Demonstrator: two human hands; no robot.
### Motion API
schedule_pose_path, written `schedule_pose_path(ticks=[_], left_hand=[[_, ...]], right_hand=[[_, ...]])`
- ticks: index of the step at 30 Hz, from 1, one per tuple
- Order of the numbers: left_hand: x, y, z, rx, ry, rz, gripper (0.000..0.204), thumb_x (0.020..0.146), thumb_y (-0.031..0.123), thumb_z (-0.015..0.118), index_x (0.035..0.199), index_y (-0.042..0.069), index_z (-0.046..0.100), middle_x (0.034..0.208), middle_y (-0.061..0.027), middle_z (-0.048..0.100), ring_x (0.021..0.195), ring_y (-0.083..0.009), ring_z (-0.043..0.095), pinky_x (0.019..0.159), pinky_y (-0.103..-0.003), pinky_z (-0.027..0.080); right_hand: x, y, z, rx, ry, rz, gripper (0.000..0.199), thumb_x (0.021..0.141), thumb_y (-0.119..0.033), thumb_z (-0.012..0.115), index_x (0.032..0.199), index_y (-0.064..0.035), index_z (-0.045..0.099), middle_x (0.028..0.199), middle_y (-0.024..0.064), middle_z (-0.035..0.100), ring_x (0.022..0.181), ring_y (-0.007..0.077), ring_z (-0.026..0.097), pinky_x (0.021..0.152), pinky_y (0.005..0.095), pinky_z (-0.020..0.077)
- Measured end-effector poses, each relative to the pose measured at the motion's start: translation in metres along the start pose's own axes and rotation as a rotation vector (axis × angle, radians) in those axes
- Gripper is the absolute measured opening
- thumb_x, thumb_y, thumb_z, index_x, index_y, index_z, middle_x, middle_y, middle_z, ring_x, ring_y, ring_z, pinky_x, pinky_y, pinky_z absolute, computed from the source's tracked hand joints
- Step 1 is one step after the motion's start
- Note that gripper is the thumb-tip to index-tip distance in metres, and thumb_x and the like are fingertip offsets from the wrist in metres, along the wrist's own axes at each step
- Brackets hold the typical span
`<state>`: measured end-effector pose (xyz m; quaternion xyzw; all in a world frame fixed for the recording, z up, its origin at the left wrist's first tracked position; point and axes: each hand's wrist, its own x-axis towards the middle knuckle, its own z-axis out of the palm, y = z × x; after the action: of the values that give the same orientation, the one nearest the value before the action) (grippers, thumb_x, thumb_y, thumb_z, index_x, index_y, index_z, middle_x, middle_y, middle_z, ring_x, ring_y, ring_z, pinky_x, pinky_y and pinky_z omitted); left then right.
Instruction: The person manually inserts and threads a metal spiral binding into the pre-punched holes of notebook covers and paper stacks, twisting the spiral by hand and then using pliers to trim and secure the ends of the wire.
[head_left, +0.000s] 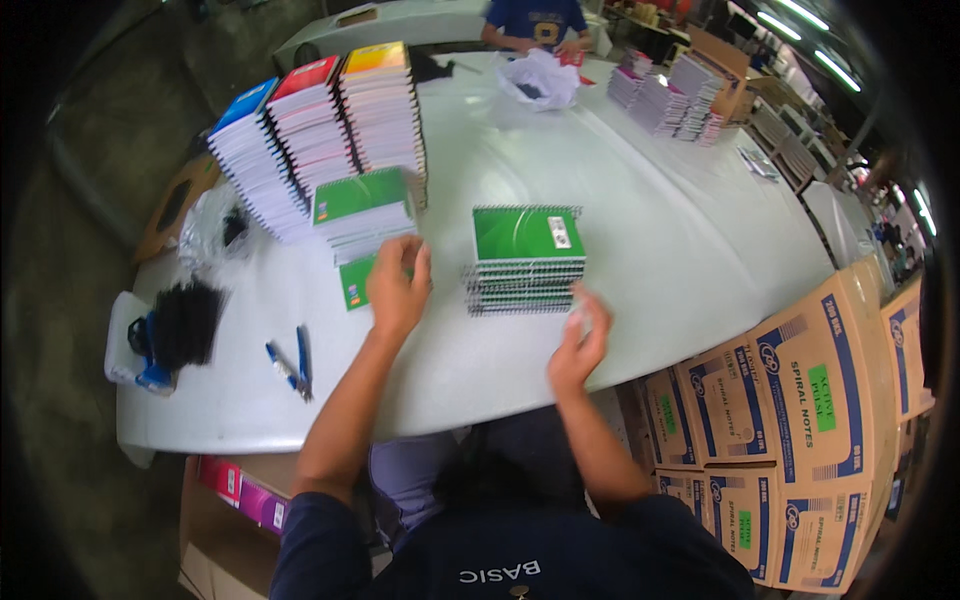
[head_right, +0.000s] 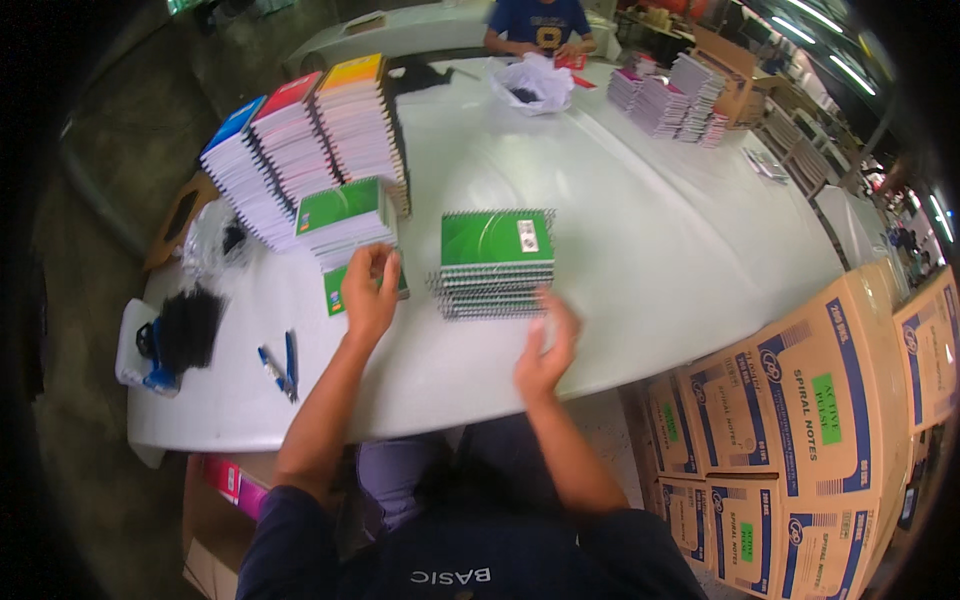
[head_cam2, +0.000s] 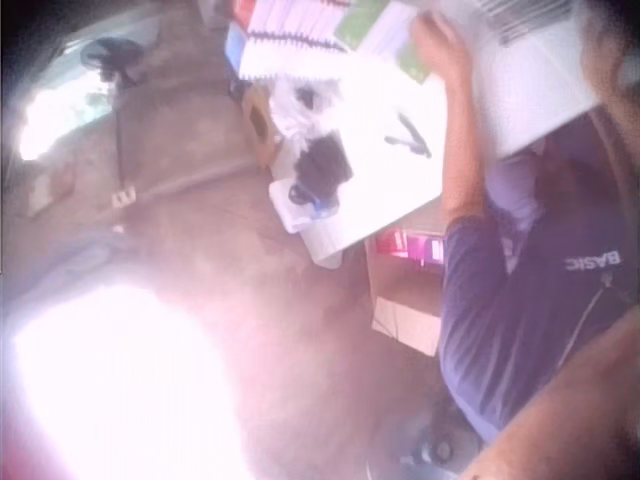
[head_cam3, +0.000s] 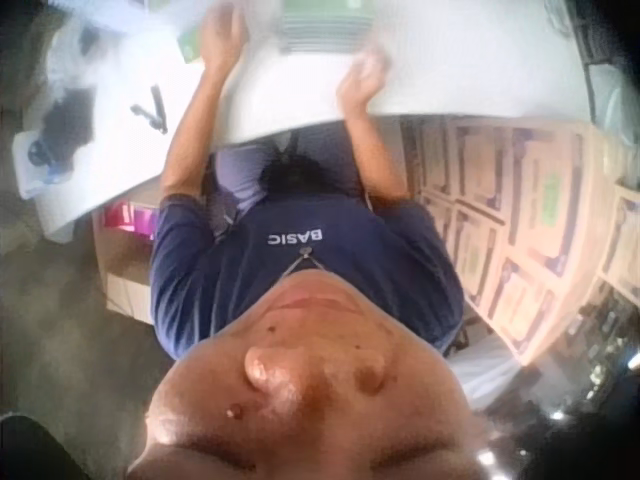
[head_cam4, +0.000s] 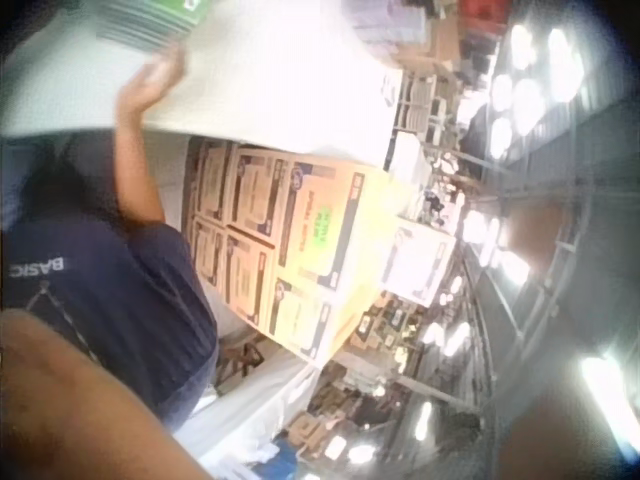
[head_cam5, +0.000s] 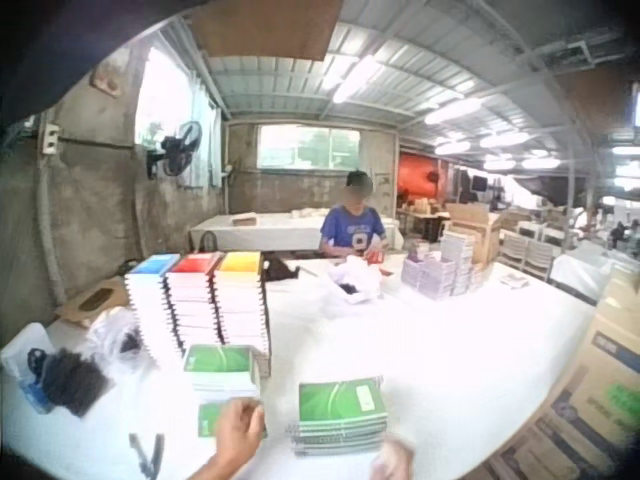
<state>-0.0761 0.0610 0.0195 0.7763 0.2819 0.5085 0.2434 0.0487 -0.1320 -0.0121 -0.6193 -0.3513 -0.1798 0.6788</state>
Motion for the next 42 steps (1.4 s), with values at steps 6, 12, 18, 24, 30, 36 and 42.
schedule_pose_path(ticks=[6, 12, 18, 24, 30, 36, 42], left_hand=[[-0.021, -0.026, -0.023, 0.303, -0.213, 0.332, 0.014, 0.075, 0.008, 0.066, 0.088, 0.007, 0.061, 0.086, -0.0085, 0.061, 0.081, -0.0272, 0.057, 0.07, -0.038, 0.043], [-0.019, -0.023, -0.027, 0.058, -0.21, 0.023, 0.008, 0.08, 0.006, 0.063, 0.087, 0.002, 0.063, 0.079, -0.0112, 0.061, 0.07, -0.0237, 0.059, 0.066, -0.034, 0.046], [-0.017, -0.021, -0.03, -0.024, -0.263, -0.048, 0.009, 0.081, 0.006, 0.063, 0.088, 0.0, 0.063, 0.079, -0.0119, 0.062, 0.071, -0.0217, 0.06, 0.067, -0.032, 0.047], [-0.017, -0.028, -0.03, -0.026, -0.27, -0.077, 0.011, 0.082, 0.007, 0.062, 0.09, -0.001, 0.063, 0.081, -0.0116, 0.062, 0.071, -0.0196, 0.058, 0.067, -0.031, 0.046], [-0.018, -0.026, -0.031, -0.056, -0.298, -0.131, 0.012, 0.083, 0.007, 0.06, 0.09, -0.002, 0.063, 0.081, -0.0108, 0.061, 0.07, -0.0176, 0.055, 0.067, -0.029, 0.045], [-0.018, -0.022, -0.031, -0.045, -0.324, -0.133, 0.012, 0.085, 0.008, 0.06, 0.09, -0.002, 0.062, 0.08, -0.0103, 0.06, 0.07, -0.0171, 0.054, 0.067, -0.029, 0.045], [-0.016, -0.025, -0.032, -0.043, -0.334, -0.146, 0.011, 0.085, 0.008, 0.06, 0.089, -0.002, 0.061, 0.08, -0.0105, 0.059, 0.071, -0.0178, 0.054, 0.068, -0.03, 0.045]], right_hand=[[-0.037, -0.038, 0.029, 0.076, -0.733, -0.087, 0.018, 0.079, -0.005, 0.06, 0.096, -0.0046, 0.061, 0.093, 0.0101, 0.062, 0.089, 0.0249, 0.059, 0.081, 0.037, 0.0444], [-0.041, -0.025, 0.033, 0.226, -0.732, 0.292, 0.014, 0.072, 0.007, 0.058, 0.077, -0.0032, 0.051, 0.07, 0.0078, 0.053, 0.065, 0.0192, 0.054, 0.06, 0.0296, 0.0438], [-0.047, -0.024, 0.032, 0.159, -0.654, 0.278, 0.016, 0.069, 0.008, 0.057, 0.072, -0.0033, 0.047, 0.066, 0.0076, 0.051, 0.059, 0.0187, 0.05, 0.055, 0.0299, 0.0414], [-0.036, -0.023, 0.036, 0.117, -0.714, 0.308, 0.013, 0.07, 0.006, 0.057, 0.072, -0.0038, 0.048, 0.063, 0.0088, 0.052, 0.058, 0.0211, 0.051, 0.055, 0.0315, 0.0417], [-0.032, -0.022, 0.037, 0.047, -0.794, 0.214, 0.017, 0.067, 0.009, 0.054, 0.069, -0.0051, 0.044, 0.061, 0.0084, 0.05, 0.058, 0.028, 0.051, 0.065, 0.0356, 0.0467], [-0.037, -0.014, 0.036, 0.012, -0.65, 0.131, 0.021, 0.069, 0.009, 0.054, 0.067, -0.0076, 0.04, 0.056, 0.0034, 0.04, 0.053, 0.0231, 0.044, 0.107, 0.0481, 0.0286], [-0.035, -0.015, 0.038, -0.032, -0.702, 0.099, 0.02, 0.069, 0.009, 0.052, 0.066, -0.0074, 0.041, 0.057, 0.0058, 0.045, 0.056, 0.0269, 0.047, 0.103, 0.0486, 0.0305]])
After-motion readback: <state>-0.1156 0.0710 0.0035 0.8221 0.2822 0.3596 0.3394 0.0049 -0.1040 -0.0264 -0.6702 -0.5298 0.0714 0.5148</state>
